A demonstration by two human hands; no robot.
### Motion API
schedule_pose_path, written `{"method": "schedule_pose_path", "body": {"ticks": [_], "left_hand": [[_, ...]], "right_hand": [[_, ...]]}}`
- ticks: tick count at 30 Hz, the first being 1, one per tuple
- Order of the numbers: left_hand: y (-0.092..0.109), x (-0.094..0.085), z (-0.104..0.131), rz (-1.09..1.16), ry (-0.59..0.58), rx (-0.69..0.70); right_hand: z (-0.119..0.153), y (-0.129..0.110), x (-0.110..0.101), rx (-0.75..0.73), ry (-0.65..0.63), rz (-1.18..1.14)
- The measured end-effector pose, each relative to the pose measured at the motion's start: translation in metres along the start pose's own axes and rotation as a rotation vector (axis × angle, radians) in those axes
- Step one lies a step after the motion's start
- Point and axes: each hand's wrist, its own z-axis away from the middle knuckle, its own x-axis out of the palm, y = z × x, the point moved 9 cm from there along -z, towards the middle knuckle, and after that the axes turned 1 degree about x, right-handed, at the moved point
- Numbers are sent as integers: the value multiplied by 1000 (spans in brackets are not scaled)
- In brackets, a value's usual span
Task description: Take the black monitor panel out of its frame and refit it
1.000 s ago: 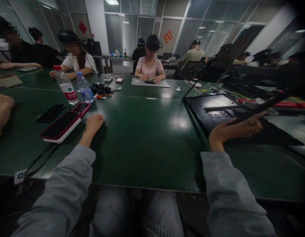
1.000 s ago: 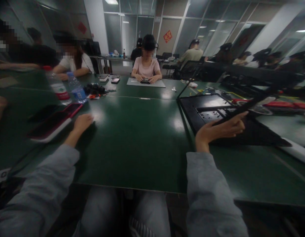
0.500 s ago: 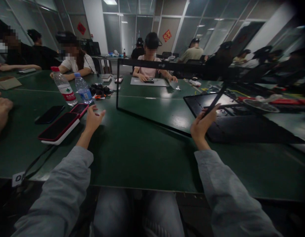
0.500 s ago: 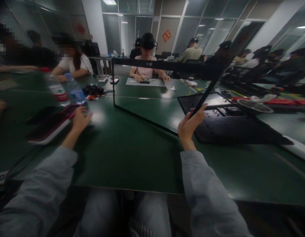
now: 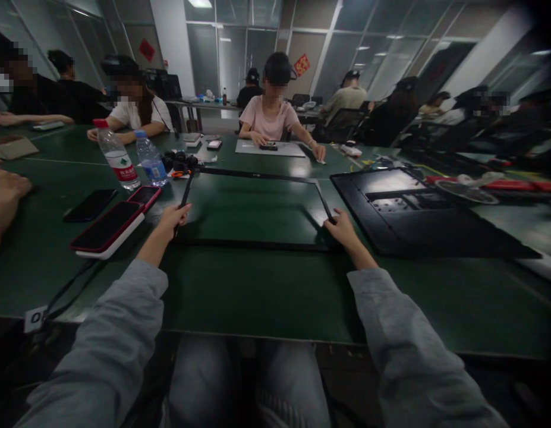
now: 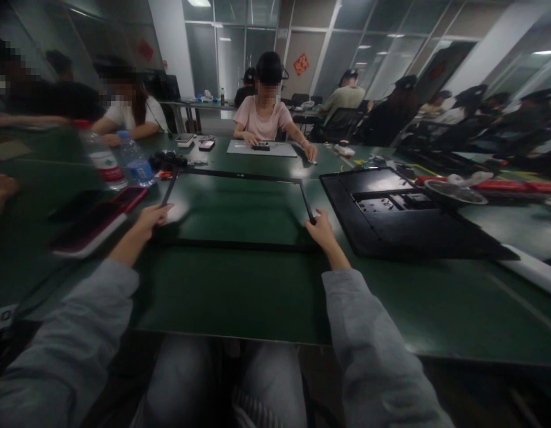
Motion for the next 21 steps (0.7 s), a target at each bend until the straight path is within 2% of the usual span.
{"method": "schedule_pose_path", "body": {"ticks": [4,7,9,13,15,21], "left_hand": [[-3,-7,-3,21,36,-40],[-7,-13,-7,-43,58,-56],[-7,-17,-10,-186,76,-31],[2,-22,-15,-701,106,143],[3,-20,-15,-902,100,187],[-1,-17,-16,-1075,87,208]], "right_hand": [[-1,-3,13,-72,-74,-65],[2,-13,11,-130,-23,-28],[4,-17,8,-137,24,13],[5,-19,8,-155,39,62],[4,-18,8,-184,47,81],[-1,-12,12,-225,51,124]]}}
